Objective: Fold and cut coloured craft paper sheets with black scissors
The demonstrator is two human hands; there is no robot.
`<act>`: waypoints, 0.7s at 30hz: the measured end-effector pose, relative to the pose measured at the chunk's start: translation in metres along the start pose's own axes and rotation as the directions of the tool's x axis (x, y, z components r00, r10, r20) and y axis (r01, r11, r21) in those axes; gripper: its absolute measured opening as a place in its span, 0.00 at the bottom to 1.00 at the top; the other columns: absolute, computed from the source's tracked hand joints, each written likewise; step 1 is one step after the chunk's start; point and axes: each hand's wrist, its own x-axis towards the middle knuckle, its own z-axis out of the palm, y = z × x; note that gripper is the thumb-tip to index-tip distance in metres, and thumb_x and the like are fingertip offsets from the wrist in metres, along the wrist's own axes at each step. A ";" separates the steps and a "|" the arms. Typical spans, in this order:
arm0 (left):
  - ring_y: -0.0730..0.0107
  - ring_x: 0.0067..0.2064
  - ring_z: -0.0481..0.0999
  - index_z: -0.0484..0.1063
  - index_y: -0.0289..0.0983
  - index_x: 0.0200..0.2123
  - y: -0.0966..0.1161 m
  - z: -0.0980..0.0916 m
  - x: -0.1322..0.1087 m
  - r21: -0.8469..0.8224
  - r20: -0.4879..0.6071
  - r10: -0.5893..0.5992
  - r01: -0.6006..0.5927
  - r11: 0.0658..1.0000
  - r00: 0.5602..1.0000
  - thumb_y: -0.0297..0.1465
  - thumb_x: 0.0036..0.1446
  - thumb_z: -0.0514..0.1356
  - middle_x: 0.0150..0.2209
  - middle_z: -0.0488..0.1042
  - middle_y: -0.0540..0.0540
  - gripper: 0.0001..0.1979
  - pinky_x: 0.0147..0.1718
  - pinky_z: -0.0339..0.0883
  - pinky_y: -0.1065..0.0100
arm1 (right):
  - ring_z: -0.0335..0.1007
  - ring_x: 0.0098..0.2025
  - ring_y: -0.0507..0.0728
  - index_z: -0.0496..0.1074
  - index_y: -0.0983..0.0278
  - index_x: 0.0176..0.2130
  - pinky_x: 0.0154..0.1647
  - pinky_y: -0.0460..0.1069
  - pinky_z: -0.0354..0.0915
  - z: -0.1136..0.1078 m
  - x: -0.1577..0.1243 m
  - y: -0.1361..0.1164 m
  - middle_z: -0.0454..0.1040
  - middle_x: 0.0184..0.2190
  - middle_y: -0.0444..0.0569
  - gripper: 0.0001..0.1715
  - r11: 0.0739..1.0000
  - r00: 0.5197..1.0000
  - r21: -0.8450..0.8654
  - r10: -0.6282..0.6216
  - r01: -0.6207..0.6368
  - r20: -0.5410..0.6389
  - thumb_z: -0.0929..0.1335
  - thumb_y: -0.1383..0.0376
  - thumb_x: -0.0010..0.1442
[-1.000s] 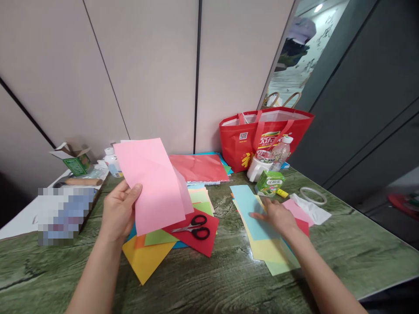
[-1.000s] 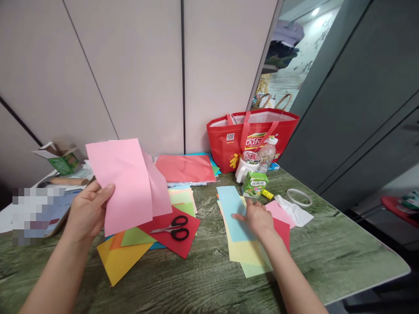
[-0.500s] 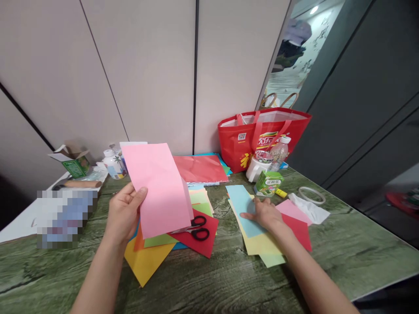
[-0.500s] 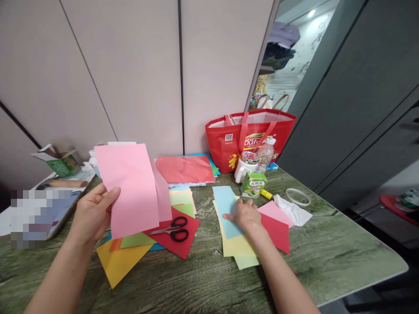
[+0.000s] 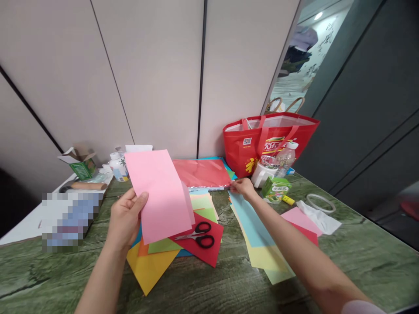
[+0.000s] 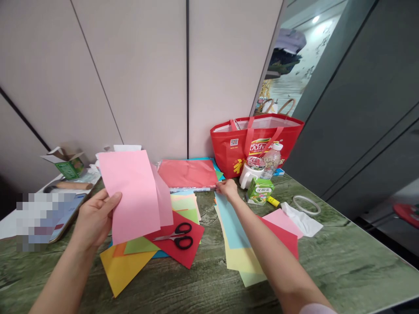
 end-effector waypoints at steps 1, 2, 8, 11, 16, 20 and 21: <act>0.65 0.30 0.78 0.74 0.35 0.37 0.000 -0.001 0.000 -0.003 -0.004 -0.004 0.004 1.000 1.000 0.32 0.40 0.68 0.34 0.79 0.44 0.18 0.29 0.72 0.69 | 0.70 0.41 0.56 0.66 0.68 0.47 0.40 0.54 0.68 0.005 0.004 -0.001 0.70 0.44 0.52 0.16 0.997 0.999 0.072 0.042 -0.043 0.019 0.64 0.62 0.61; 0.65 0.30 0.78 0.74 0.35 0.37 0.000 -0.001 0.001 -0.005 -0.010 -0.006 0.006 1.000 1.000 0.32 0.40 0.68 0.34 0.79 0.44 0.18 0.29 0.72 0.69 | 0.69 0.42 0.56 0.66 0.67 0.48 0.41 0.54 0.68 0.010 0.007 -0.002 0.69 0.45 0.51 0.17 0.986 0.996 0.140 0.083 -0.088 0.045 0.64 0.62 0.61; 0.63 0.32 0.78 0.74 0.35 0.38 -0.001 -0.003 0.002 0.003 -0.051 -0.007 0.007 1.000 0.999 0.33 0.39 0.68 0.34 0.80 0.44 0.19 0.28 0.72 0.69 | 0.69 0.43 0.57 0.65 0.67 0.49 0.42 0.55 0.68 0.029 0.027 -0.024 0.68 0.47 0.52 0.17 0.844 0.968 0.477 0.189 -0.246 0.165 0.64 0.62 0.61; 0.62 0.32 0.78 0.74 0.35 0.39 -0.001 -0.005 0.002 0.009 -0.058 0.004 -0.003 1.000 0.998 0.34 0.39 0.68 0.34 0.80 0.44 0.20 0.28 0.73 0.68 | 0.69 0.43 0.57 0.65 0.67 0.49 0.42 0.55 0.68 0.036 0.031 -0.039 0.68 0.47 0.52 0.17 0.760 0.975 0.611 0.187 -0.221 0.121 0.64 0.62 0.61; 0.61 0.34 0.78 0.74 0.35 0.39 -0.003 -0.005 0.002 0.021 -0.048 0.040 -0.039 0.999 0.998 0.34 0.40 0.68 0.34 0.80 0.43 0.20 0.31 0.73 0.67 | 0.70 0.28 0.50 0.65 0.69 0.41 0.28 0.48 0.73 0.029 0.036 -0.065 0.68 0.30 0.44 0.08 0.645 0.991 0.757 0.130 -0.106 0.028 0.63 0.75 0.59; 0.60 0.36 0.78 0.73 0.35 0.39 -0.004 -0.004 0.003 0.019 -0.047 0.045 -0.044 0.999 0.998 0.34 0.39 0.68 0.34 0.80 0.43 0.20 0.31 0.73 0.68 | 0.67 0.21 0.47 0.60 0.67 0.34 0.27 0.50 0.76 0.013 0.044 -0.084 0.58 0.21 0.37 0.14 0.611 0.998 0.790 0.070 -0.044 0.002 0.59 0.83 0.53; 0.60 0.37 0.78 0.73 0.35 0.39 -0.004 -0.004 0.003 0.017 -0.051 0.043 -0.042 0.999 0.998 0.34 0.39 0.68 0.34 0.80 0.43 0.20 0.31 0.73 0.68 | 0.67 0.21 0.48 0.60 0.67 0.33 0.28 0.50 0.76 0.010 0.045 -0.087 0.58 0.21 0.37 0.14 0.611 0.999 0.791 0.052 -0.037 0.006 0.59 0.84 0.53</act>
